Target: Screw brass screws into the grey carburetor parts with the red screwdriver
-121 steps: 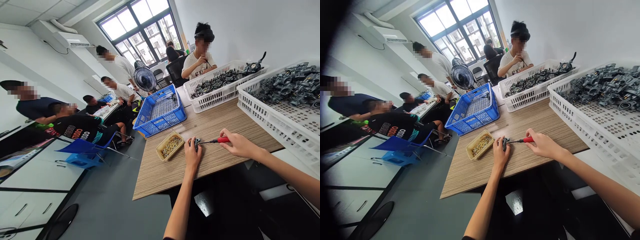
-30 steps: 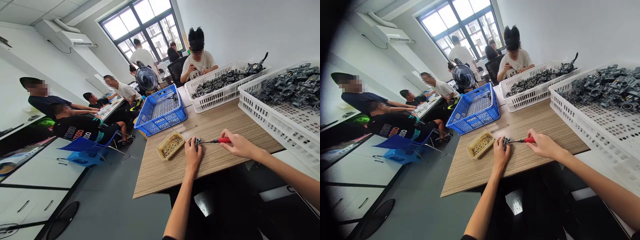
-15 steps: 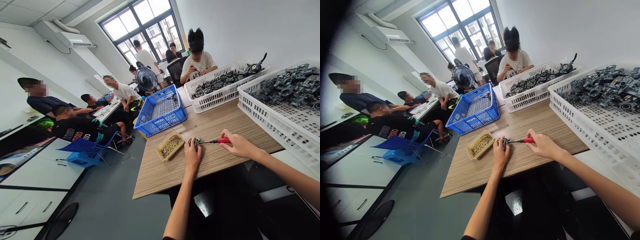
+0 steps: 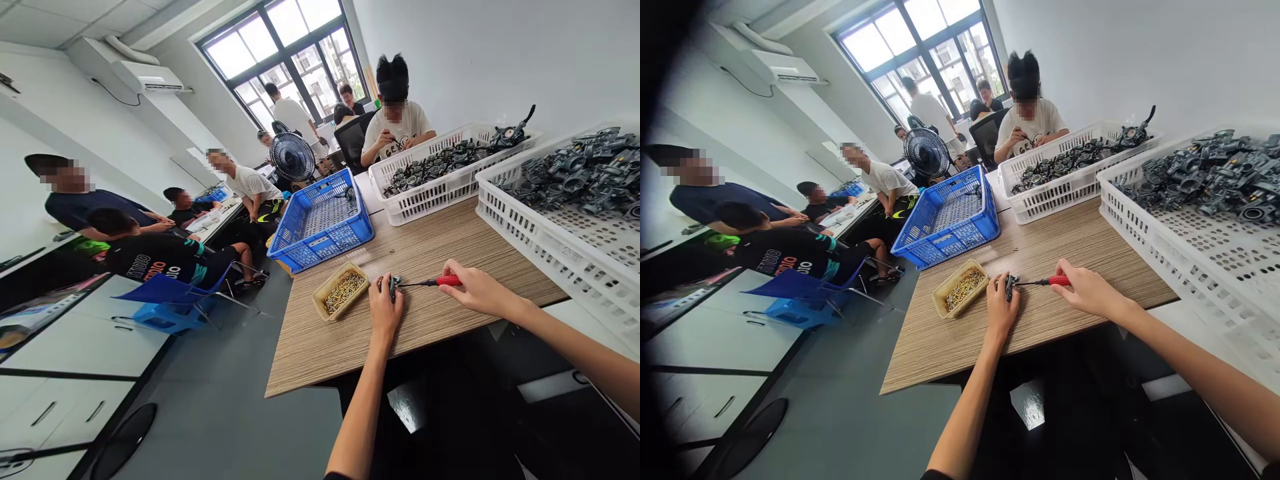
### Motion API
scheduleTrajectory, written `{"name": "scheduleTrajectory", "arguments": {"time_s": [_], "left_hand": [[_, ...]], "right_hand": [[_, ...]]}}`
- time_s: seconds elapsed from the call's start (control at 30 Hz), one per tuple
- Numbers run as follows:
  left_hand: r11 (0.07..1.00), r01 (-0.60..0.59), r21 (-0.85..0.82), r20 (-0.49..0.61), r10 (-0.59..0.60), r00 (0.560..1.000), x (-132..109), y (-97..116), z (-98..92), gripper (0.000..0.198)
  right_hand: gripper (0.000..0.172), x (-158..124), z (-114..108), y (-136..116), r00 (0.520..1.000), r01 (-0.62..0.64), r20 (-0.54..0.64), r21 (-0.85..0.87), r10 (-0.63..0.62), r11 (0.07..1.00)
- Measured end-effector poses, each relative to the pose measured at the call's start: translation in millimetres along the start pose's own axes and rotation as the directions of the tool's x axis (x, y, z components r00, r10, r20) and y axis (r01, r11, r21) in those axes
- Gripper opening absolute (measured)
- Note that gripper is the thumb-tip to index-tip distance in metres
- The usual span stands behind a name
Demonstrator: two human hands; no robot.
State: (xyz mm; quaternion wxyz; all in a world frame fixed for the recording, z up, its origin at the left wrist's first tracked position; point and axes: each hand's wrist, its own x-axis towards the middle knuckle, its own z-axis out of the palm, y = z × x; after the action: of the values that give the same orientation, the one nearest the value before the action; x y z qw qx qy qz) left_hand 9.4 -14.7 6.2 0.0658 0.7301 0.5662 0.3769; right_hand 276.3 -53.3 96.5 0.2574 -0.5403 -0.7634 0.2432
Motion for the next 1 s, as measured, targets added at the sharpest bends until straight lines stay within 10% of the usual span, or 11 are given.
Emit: {"name": "scheduleTrajectory", "arguments": {"time_s": [1.0], "left_hand": [[0.998,-0.025,0.058,-0.002,0.025,1.0,-2.9,1.6,3.7,0.048]], "right_hand": [[0.024,3.0,7.2,13.1,1.0,-0.022,0.003,0.054,0.022,0.998]]}}
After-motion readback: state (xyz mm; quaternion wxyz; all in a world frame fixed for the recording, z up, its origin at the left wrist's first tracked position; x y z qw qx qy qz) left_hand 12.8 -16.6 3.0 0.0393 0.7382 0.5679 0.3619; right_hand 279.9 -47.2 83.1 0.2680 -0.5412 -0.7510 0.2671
